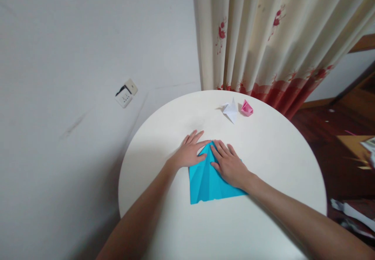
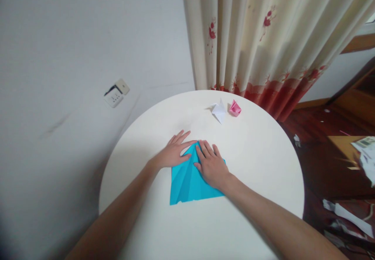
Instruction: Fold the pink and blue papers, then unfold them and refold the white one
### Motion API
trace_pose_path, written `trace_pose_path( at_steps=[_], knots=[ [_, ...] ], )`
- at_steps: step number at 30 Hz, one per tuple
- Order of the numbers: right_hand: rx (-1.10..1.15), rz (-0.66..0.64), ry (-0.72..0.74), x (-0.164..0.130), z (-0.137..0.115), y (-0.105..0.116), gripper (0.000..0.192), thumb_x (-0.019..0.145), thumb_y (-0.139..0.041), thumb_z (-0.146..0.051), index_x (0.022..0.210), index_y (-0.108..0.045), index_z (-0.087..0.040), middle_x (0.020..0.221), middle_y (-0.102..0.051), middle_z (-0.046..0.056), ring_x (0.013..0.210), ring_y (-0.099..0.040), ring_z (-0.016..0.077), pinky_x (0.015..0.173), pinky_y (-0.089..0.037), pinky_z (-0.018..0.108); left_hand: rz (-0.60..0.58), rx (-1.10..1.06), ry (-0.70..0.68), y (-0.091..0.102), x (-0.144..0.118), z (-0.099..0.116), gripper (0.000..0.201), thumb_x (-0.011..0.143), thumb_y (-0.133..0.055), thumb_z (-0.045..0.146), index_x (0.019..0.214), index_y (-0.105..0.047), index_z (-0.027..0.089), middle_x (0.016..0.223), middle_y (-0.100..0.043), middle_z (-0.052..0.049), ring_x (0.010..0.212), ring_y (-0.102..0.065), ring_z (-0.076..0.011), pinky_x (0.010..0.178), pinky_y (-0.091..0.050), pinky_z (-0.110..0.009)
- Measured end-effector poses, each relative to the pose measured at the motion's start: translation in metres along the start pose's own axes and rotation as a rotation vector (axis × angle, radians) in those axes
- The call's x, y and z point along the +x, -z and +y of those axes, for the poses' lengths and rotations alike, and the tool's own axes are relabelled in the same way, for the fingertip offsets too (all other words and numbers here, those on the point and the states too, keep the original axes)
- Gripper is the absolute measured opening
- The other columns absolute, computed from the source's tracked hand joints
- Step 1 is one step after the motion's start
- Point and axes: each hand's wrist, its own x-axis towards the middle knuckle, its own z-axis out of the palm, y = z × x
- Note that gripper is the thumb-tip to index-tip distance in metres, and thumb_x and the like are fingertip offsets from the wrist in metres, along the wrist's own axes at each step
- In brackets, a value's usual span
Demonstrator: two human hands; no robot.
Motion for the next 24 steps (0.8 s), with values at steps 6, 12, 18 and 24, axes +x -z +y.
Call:
trace_pose_path(
  at_steps=[6, 12, 18, 24],
  knots=[
    [0.045, -0.032, 0.135, -0.006, -0.002, 0.007, 0.074, 0.098, -0.026, -0.061, 0.154, -0.027, -0.013, 0.161, -0.020, 0.017, 0.150, -0.017, 0.0296, 0.119, -0.018, 0.055, -0.057, -0.035, -0.014, 0.001, -0.001, -0.004, 0.067, 0.090, -0.058, 0.046, 0.151, -0.031, 0.041, 0.165, -0.012, -0.001, 0.151, -0.003, -0.0337, 0.119, -0.010, -0.060],
    [0.060, -0.017, 0.174, -0.008, 0.001, 0.005, 0.079, 0.096, -0.028, -0.065, 0.154, -0.028, -0.011, 0.160, -0.019, 0.018, 0.149, -0.018, 0.0312, 0.118, -0.020, 0.055, -0.102, -0.051, -0.065, 0.005, -0.004, -0.004, 0.062, 0.094, -0.048, 0.055, 0.151, -0.028, 0.042, 0.165, -0.013, 0.000, 0.152, -0.003, -0.0328, 0.118, -0.006, -0.063],
    [0.053, -0.011, 0.189, -0.008, 0.002, 0.004, 0.083, 0.094, -0.031, -0.067, 0.154, -0.027, -0.010, 0.160, -0.018, 0.020, 0.149, -0.018, 0.0329, 0.118, -0.019, 0.056, -0.190, -0.033, -0.016, 0.006, -0.009, 0.003, 0.069, 0.093, -0.043, 0.062, 0.154, -0.020, 0.041, 0.165, -0.009, 0.000, 0.151, 0.001, -0.0350, 0.116, -0.005, -0.066],
    [0.050, -0.020, 0.185, -0.008, 0.002, 0.003, 0.082, 0.095, -0.031, -0.066, 0.154, -0.028, -0.009, 0.159, -0.020, 0.021, 0.149, -0.019, 0.0330, 0.118, -0.020, 0.056, -0.233, -0.013, 0.133, 0.013, -0.022, -0.002, 0.065, 0.095, -0.037, 0.060, 0.154, -0.017, 0.041, 0.165, -0.010, 0.000, 0.150, 0.002, -0.0398, 0.112, -0.008, -0.072]
  ],
)
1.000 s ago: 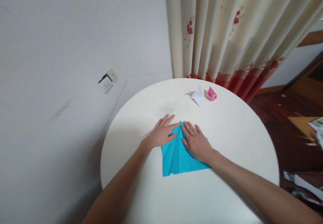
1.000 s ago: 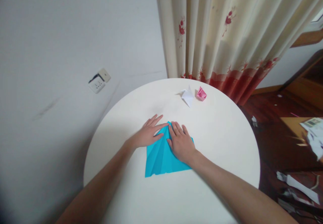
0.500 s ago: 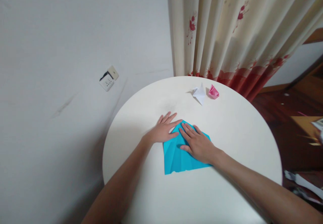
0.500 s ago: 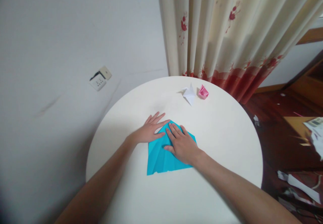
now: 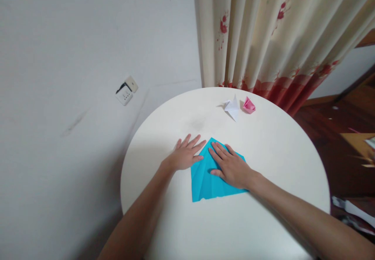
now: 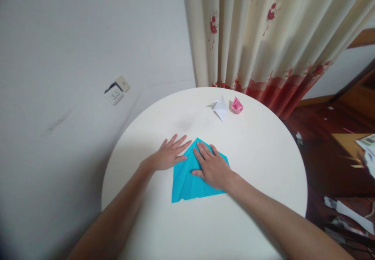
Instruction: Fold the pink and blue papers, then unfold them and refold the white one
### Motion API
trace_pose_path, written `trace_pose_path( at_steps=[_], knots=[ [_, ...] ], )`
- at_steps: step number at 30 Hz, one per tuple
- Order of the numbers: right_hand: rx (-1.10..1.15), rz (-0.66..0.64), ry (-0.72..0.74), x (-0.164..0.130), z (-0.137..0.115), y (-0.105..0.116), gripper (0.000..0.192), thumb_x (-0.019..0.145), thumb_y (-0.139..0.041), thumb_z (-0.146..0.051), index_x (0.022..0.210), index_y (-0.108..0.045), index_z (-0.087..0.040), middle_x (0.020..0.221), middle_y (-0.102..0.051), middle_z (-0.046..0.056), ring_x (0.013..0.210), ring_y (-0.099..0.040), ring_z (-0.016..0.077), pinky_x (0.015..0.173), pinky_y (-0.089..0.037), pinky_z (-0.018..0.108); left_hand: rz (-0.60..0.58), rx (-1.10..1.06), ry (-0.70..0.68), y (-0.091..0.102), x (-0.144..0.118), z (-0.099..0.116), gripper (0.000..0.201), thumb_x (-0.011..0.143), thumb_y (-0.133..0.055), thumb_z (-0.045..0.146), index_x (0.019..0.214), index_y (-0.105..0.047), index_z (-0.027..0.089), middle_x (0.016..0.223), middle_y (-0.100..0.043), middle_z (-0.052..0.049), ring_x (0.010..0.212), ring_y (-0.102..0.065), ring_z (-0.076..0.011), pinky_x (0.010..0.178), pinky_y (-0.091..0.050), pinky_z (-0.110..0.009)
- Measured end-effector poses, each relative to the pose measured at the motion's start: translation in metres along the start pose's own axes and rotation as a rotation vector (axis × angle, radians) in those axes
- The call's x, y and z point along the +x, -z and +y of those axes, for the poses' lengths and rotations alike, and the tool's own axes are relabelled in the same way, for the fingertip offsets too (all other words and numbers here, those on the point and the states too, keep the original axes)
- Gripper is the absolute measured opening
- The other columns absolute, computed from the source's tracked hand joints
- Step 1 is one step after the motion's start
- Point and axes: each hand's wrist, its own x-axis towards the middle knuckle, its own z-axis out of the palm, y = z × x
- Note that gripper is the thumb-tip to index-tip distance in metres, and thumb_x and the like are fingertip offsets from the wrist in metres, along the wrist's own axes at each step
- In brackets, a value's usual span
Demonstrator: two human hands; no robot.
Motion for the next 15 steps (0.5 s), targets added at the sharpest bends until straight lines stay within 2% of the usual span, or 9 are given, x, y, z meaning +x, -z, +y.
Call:
trace_pose_path(
  at_steps=[4, 7, 10, 12, 15],
  knots=[
    [-0.003, 0.038, 0.007, -0.001, 0.001, -0.002, 0.082, 0.094, -0.033, -0.066, 0.154, -0.027, -0.010, 0.159, -0.021, 0.020, 0.149, -0.019, 0.0331, 0.118, -0.021, 0.056, -0.026, -0.033, 0.006, 0.008, 0.000, -0.005, 0.084, 0.088, -0.051, 0.064, 0.156, -0.015, 0.033, 0.165, -0.004, -0.008, 0.150, 0.003, -0.0409, 0.112, -0.010, -0.071],
    [-0.004, 0.033, 0.007, -0.001, 0.001, -0.003, 0.084, 0.094, -0.033, -0.067, 0.154, -0.026, -0.010, 0.159, -0.021, 0.021, 0.149, -0.019, 0.0336, 0.118, -0.020, 0.057, 0.028, -0.081, -0.159, 0.010, 0.005, 0.002, 0.073, 0.094, -0.049, 0.052, 0.156, -0.016, 0.032, 0.165, -0.007, -0.007, 0.152, 0.001, -0.0333, 0.117, -0.010, -0.063],
    [0.008, 0.031, 0.007, 0.000, 0.001, -0.004, 0.084, 0.094, -0.034, -0.068, 0.155, -0.025, -0.010, 0.159, -0.021, 0.021, 0.149, -0.018, 0.0340, 0.118, -0.018, 0.058, 0.115, -0.114, -0.311, 0.004, 0.012, 0.012, 0.057, 0.101, -0.033, 0.035, 0.156, -0.017, 0.033, 0.163, -0.021, -0.003, 0.152, -0.009, -0.0218, 0.121, -0.013, -0.051],
    [0.019, 0.033, 0.008, 0.000, 0.002, -0.005, 0.084, 0.094, -0.034, -0.067, 0.155, -0.022, -0.010, 0.159, -0.020, 0.020, 0.149, -0.017, 0.0338, 0.118, -0.017, 0.058, 0.134, -0.101, -0.333, -0.002, 0.017, 0.014, 0.054, 0.102, -0.029, 0.031, 0.155, -0.018, 0.033, 0.162, -0.026, -0.002, 0.152, -0.012, -0.0193, 0.122, -0.014, -0.047],
    [0.046, 0.019, 0.021, 0.000, 0.005, -0.004, 0.086, 0.094, -0.034, -0.067, 0.156, -0.017, -0.012, 0.160, -0.018, 0.019, 0.150, -0.015, 0.0319, 0.119, -0.016, 0.057, 0.121, -0.073, -0.318, -0.009, 0.020, 0.009, 0.058, 0.102, -0.032, 0.037, 0.156, -0.014, 0.029, 0.163, -0.021, -0.004, 0.152, -0.009, -0.0215, 0.122, -0.014, -0.047]
  ],
)
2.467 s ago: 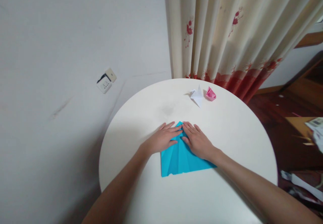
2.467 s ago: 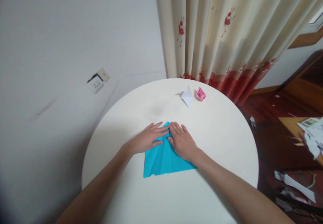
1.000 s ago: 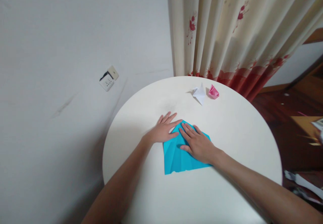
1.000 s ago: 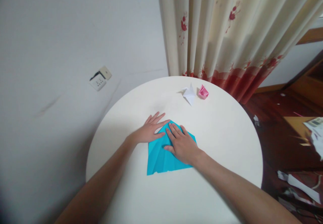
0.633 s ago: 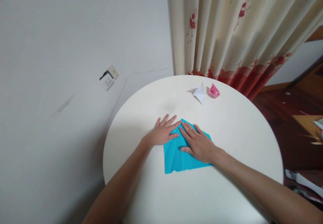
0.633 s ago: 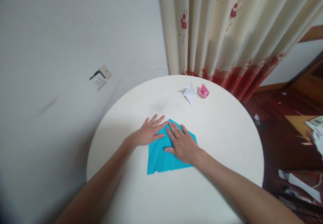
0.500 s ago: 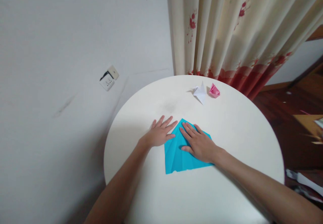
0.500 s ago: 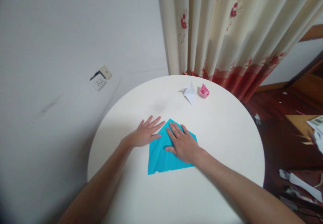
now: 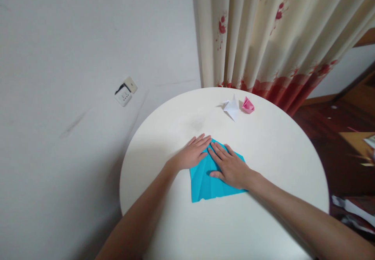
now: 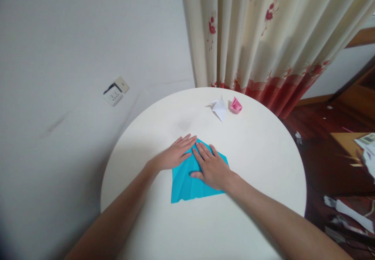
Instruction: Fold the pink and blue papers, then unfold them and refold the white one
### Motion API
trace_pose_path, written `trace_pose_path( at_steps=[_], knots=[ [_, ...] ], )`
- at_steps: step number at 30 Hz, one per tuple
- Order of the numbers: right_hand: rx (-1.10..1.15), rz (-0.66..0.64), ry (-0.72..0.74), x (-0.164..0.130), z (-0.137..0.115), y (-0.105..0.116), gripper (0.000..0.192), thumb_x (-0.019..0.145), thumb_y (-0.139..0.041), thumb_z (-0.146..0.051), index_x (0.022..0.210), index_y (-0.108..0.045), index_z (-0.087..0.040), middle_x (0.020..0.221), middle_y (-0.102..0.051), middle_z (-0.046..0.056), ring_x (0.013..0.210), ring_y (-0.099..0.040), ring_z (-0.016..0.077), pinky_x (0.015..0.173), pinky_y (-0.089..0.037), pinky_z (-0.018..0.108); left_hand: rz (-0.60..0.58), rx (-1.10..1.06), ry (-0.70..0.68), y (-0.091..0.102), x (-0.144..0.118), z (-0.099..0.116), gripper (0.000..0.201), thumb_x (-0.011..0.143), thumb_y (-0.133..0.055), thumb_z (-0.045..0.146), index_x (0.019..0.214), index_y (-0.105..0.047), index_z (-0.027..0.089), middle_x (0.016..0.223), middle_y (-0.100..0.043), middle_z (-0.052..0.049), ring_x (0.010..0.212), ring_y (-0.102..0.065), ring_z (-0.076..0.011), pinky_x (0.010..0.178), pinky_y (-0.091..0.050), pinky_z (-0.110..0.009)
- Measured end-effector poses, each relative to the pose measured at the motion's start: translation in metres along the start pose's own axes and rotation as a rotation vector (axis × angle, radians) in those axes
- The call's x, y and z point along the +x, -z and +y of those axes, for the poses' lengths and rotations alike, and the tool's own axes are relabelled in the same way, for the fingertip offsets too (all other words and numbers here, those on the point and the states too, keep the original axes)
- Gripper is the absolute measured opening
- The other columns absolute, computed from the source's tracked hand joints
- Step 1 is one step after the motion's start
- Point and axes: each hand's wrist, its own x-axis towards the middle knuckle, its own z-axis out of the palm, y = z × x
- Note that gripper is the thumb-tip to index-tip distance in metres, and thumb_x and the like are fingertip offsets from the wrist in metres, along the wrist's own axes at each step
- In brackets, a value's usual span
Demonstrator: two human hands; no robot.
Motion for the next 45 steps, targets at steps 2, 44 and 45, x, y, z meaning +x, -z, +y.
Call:
trace_pose_path(
  at_steps=[2, 44, 45],
  knots=[
    [0.045, -0.022, 0.021, 0.001, 0.003, 0.005, 0.086, 0.094, -0.033, -0.067, 0.157, -0.013, -0.012, 0.160, -0.018, 0.018, 0.150, -0.013, 0.0296, 0.120, -0.015, 0.056, -0.011, 0.013, 0.012, 0.000, -0.002, -0.003, 0.061, 0.101, -0.034, 0.042, 0.157, -0.013, 0.028, 0.164, -0.019, -0.005, 0.152, -0.006, -0.0238, 0.122, -0.013, -0.048],
    [0.182, 0.070, -0.121, 0.013, 0.032, 0.001, 0.050, 0.098, -0.042, -0.022, 0.146, -0.043, -0.010, 0.156, -0.034, 0.018, 0.147, -0.028, 0.0260, 0.119, -0.027, 0.048, 0.025, -0.114, -0.291, 0.022, 0.004, 0.010, 0.024, 0.093, -0.058, 0.036, 0.108, -0.075, 0.027, 0.119, -0.063, -0.008, 0.110, -0.057, -0.0225, 0.100, -0.041, -0.037],
    [0.180, 0.071, -0.120, 0.012, 0.032, 0.001, 0.050, 0.098, -0.041, -0.022, 0.146, -0.043, -0.010, 0.156, -0.034, 0.018, 0.147, -0.028, 0.0260, 0.120, -0.027, 0.048, 0.026, -0.118, -0.293, 0.022, 0.003, 0.010, 0.024, 0.093, -0.058, 0.035, 0.109, -0.075, 0.027, 0.119, -0.063, -0.008, 0.110, -0.057, -0.0227, 0.100, -0.042, -0.037]
  ],
)
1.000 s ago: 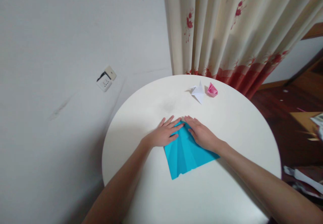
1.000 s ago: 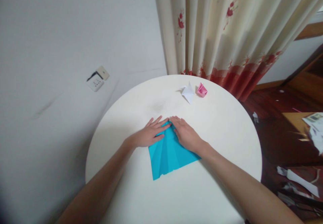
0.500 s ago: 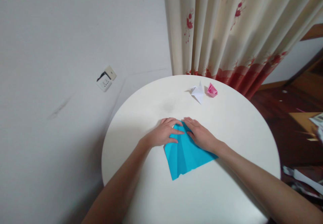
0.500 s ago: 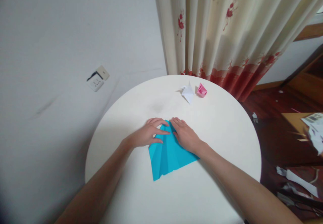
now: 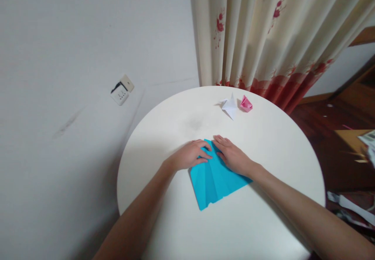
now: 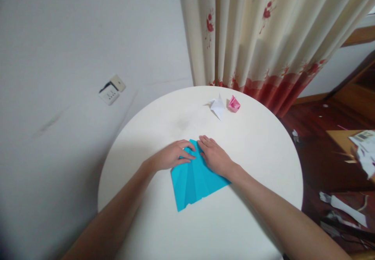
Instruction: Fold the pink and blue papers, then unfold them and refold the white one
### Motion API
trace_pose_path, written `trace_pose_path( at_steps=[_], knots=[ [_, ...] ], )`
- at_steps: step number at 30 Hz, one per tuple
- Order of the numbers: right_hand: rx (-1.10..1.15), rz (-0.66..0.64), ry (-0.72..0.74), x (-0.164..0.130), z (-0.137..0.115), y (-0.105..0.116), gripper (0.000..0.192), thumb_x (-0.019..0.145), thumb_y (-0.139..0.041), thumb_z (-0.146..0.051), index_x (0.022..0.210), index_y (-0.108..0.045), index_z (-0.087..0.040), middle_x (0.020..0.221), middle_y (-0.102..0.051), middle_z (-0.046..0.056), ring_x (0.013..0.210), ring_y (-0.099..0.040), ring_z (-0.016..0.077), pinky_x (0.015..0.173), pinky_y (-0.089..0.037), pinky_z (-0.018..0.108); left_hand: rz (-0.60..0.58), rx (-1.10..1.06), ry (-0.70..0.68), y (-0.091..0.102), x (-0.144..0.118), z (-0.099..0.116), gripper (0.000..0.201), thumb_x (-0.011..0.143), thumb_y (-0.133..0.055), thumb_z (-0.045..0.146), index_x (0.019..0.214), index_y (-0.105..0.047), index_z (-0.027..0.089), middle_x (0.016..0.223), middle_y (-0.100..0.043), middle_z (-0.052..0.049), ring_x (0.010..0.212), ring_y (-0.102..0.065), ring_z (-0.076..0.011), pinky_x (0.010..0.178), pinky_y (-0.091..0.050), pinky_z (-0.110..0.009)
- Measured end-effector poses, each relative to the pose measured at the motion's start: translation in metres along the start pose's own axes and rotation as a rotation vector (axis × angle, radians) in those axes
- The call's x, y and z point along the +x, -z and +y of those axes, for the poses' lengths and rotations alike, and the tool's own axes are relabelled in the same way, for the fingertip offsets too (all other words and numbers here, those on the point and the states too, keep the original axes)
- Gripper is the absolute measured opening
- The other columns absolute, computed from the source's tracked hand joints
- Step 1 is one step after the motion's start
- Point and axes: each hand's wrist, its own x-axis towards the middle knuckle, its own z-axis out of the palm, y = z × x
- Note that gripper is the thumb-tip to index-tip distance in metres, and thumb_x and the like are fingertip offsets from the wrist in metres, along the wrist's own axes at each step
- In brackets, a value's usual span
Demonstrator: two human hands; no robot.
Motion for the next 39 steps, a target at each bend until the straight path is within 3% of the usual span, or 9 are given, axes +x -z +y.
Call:
trace_pose_path(
  at_steps=[8, 17, 28, 32, 36, 37, 39],
  knots=[
    [-0.016, -0.015, 0.023, -0.001, -0.002, 0.002, 0.057, 0.098, -0.047, -0.036, 0.148, -0.039, -0.010, 0.157, -0.031, 0.019, 0.148, -0.025, 0.0287, 0.119, -0.027, 0.051, 0.008, 0.004, 0.004, -0.002, -0.001, -0.002, 0.026, 0.092, -0.060, 0.034, 0.114, -0.072, 0.026, 0.122, -0.062, -0.008, 0.114, -0.057, -0.0225, 0.102, -0.042, -0.037],
    [-0.038, -0.030, 0.031, -0.002, -0.003, 0.003, 0.058, 0.098, -0.046, -0.037, 0.149, -0.037, -0.011, 0.158, -0.029, 0.019, 0.148, -0.023, 0.0288, 0.118, -0.027, 0.052, 0.015, 0.010, 0.017, -0.003, -0.002, -0.003, 0.028, 0.092, -0.059, 0.035, 0.118, -0.070, 0.029, 0.125, -0.060, -0.009, 0.118, -0.054, -0.0235, 0.105, -0.040, -0.039],
    [0.020, -0.053, -0.006, -0.001, -0.005, 0.005, 0.067, 0.092, -0.057, -0.035, 0.150, -0.035, -0.010, 0.158, -0.030, 0.020, 0.148, -0.024, 0.0292, 0.120, -0.024, 0.051, 0.009, -0.042, 0.022, -0.004, -0.004, -0.004, 0.028, 0.094, -0.056, 0.037, 0.118, -0.071, 0.034, 0.128, -0.058, -0.008, 0.119, -0.053, -0.0246, 0.106, -0.038, -0.041],
    [0.172, 0.052, -0.028, 0.000, -0.005, 0.015, 0.062, 0.093, -0.056, -0.036, 0.149, -0.040, -0.015, 0.155, -0.038, 0.015, 0.145, -0.031, 0.0279, 0.119, -0.029, 0.050, -0.001, -0.045, 0.020, -0.002, -0.003, -0.002, 0.028, 0.094, -0.057, 0.037, 0.118, -0.071, 0.033, 0.128, -0.058, -0.008, 0.119, -0.053, -0.0249, 0.106, -0.038, -0.041],
    [0.274, 0.407, -0.194, 0.000, -0.011, 0.031, 0.045, 0.098, -0.041, -0.028, 0.140, -0.052, -0.017, 0.147, -0.050, 0.011, 0.140, -0.041, 0.0242, 0.118, -0.034, 0.047, -0.012, -0.044, 0.019, -0.001, -0.003, -0.001, 0.030, 0.094, -0.056, 0.035, 0.120, -0.070, 0.030, 0.129, -0.058, -0.009, 0.120, -0.052, -0.0241, 0.107, -0.037, -0.039],
    [0.271, 0.446, -0.194, -0.001, -0.015, 0.032, 0.044, 0.098, -0.038, -0.025, 0.139, -0.054, -0.017, 0.146, -0.051, 0.011, 0.139, -0.043, 0.0232, 0.118, -0.034, 0.046, -0.012, -0.038, 0.018, -0.001, -0.003, -0.001, 0.029, 0.094, -0.056, 0.035, 0.119, -0.070, 0.030, 0.128, -0.058, -0.009, 0.120, -0.052, -0.0240, 0.107, -0.037, -0.039],
    [0.253, 0.386, -0.118, -0.004, -0.023, 0.027, 0.045, 0.098, -0.036, -0.020, 0.139, -0.054, -0.017, 0.144, -0.054, 0.009, 0.138, -0.045, 0.0214, 0.117, -0.036, 0.044, -0.001, -0.020, 0.023, -0.001, -0.003, -0.001, 0.027, 0.094, -0.057, 0.036, 0.115, -0.072, 0.030, 0.127, -0.059, -0.009, 0.120, -0.051, -0.0243, 0.107, -0.037, -0.040]
  ],
)
